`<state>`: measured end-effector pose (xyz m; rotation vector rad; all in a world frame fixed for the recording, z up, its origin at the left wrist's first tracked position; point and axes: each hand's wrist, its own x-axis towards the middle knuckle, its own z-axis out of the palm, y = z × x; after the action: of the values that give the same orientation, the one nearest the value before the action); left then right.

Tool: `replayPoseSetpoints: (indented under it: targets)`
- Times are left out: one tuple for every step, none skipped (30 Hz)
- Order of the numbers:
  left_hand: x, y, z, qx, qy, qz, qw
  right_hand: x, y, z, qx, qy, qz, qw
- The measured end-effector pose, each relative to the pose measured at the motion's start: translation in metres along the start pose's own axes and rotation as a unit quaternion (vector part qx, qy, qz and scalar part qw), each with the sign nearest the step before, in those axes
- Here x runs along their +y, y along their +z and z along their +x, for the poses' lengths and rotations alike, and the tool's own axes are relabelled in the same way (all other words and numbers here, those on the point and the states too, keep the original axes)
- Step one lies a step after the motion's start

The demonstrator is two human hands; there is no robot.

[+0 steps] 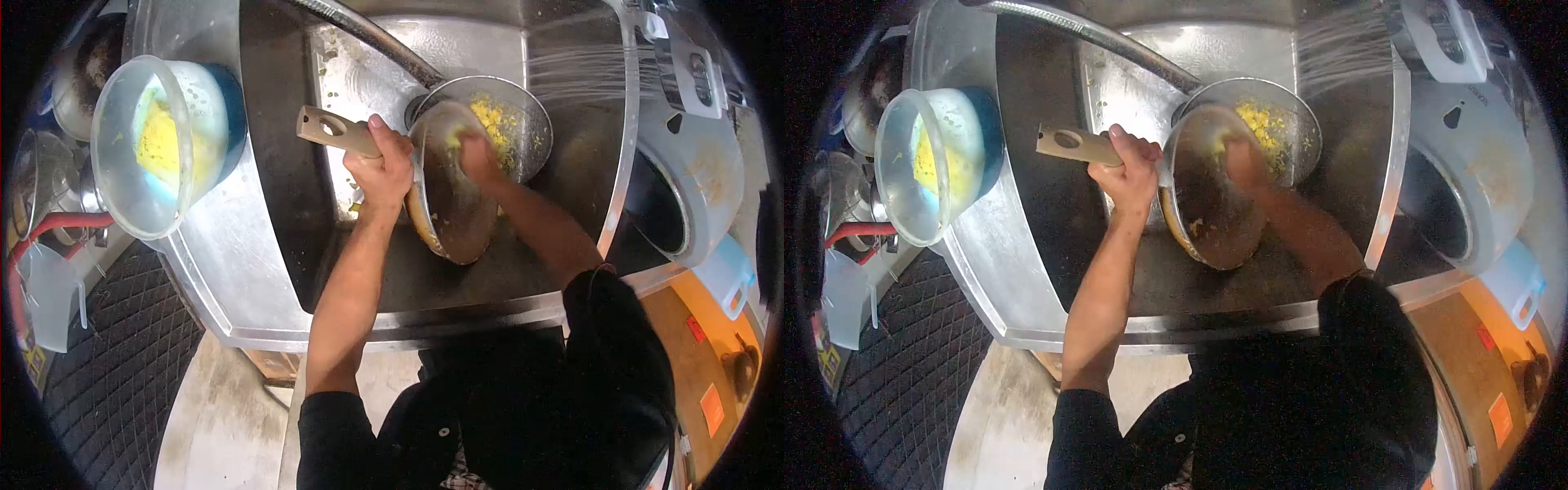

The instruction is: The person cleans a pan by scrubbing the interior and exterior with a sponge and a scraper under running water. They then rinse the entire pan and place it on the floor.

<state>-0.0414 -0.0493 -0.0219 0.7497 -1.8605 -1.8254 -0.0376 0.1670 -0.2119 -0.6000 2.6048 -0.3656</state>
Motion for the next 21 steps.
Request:
replayPoseSetpoints:
  targets:
    - [-0.002, 0.000, 0.000, -0.003, 0.001, -0.004, 1.000, -0.027, -0.027, 0.021, 0.046, 0.004, 0.052, 0.998]
    - [-0.001, -0.002, -0.002, -0.005, -0.003, -0.002, 1.000, -0.042, -0.041, 0.025, 0.087, 0.014, 0.104, 0.991]
    - [0.000, -0.004, -0.003, -0.008, -0.023, -0.003, 1.000, -0.037, -0.034, 0.010, 0.083, 0.018, 0.104, 0.991]
    - [0.002, -0.003, 0.002, -0.006, -0.034, -0.006, 0.999, -0.024, -0.022, 0.000, 0.055, -0.006, 0.082, 0.995]
    - [0.000, -0.003, 0.006, -0.001, -0.028, -0.008, 1.000, -0.015, -0.014, -0.004, 0.028, -0.034, 0.061, 0.997]
    - [-0.004, -0.005, 0.006, -0.008, -0.011, 0.000, 1.000, -0.012, -0.010, -0.018, 0.029, -0.032, 0.061, 0.997]
    - [-0.005, -0.003, 0.005, -0.014, 0.006, 0.003, 1.000, -0.007, -0.011, -0.032, 0.034, -0.076, 0.003, 0.997]
    - [-0.006, 0.000, 0.004, -0.010, 0.006, -0.002, 1.000, -0.002, -0.012, -0.038, 0.037, -0.123, -0.056, 0.990]
    - [-0.005, 0.001, 0.002, -0.012, 0.015, 0.010, 1.000, 0.000, -0.015, -0.031, 0.037, -0.128, -0.058, 0.989]
    - [-0.003, 0.000, 0.003, -0.017, 0.025, 0.026, 0.999, 0.000, -0.015, -0.019, -0.008, -0.121, -0.075, 0.990]
    - [-0.001, -0.001, 0.002, -0.018, 0.027, 0.027, 0.999, 0.001, -0.015, -0.007, -0.053, -0.110, -0.092, 0.988]
    - [0.003, -0.001, 0.001, -0.023, 0.029, 0.020, 0.999, 0.004, -0.008, 0.007, -0.054, -0.110, -0.092, 0.988]
    - [0.004, 0.000, 0.000, -0.024, 0.032, 0.013, 0.999, 0.005, 0.000, 0.026, -0.012, -0.093, -0.030, 0.995]
    - [0.000, -0.001, -0.003, -0.023, 0.027, 0.016, 0.999, 0.006, 0.009, 0.015, 0.003, -0.079, 0.005, 0.997]
    - [-0.005, -0.004, -0.007, -0.022, 0.008, 0.024, 0.999, 0.004, 0.014, 0.005, 0.020, -0.067, 0.040, 0.997]
    - [-0.008, -0.003, -0.001, -0.012, 0.001, 0.026, 1.000, 0.005, 0.009, -0.012, 0.066, -0.105, -0.006, 0.992]
    - [-0.010, -0.003, 0.003, -0.008, 0.008, 0.024, 1.000, 0.003, 0.003, -0.020, 0.113, -0.143, -0.052, 0.982]
    - [-0.008, -0.003, 0.001, -0.020, 0.017, 0.013, 1.000, 0.001, -0.001, -0.030, 0.114, -0.141, -0.053, 0.982]
    - [-0.007, 0.001, 0.001, -0.028, 0.028, -0.002, 0.999, 0.004, -0.007, -0.034, 0.024, -0.143, -0.095, 0.985]
    - [-0.006, 0.002, -0.001, -0.035, 0.022, 0.008, 0.999, 0.006, -0.013, -0.033, -0.066, -0.142, -0.136, 0.978]
    - [-0.004, 0.002, 0.000, -0.036, 0.027, 0.005, 0.999, 0.004, -0.018, -0.018, -0.061, -0.142, -0.139, 0.978]
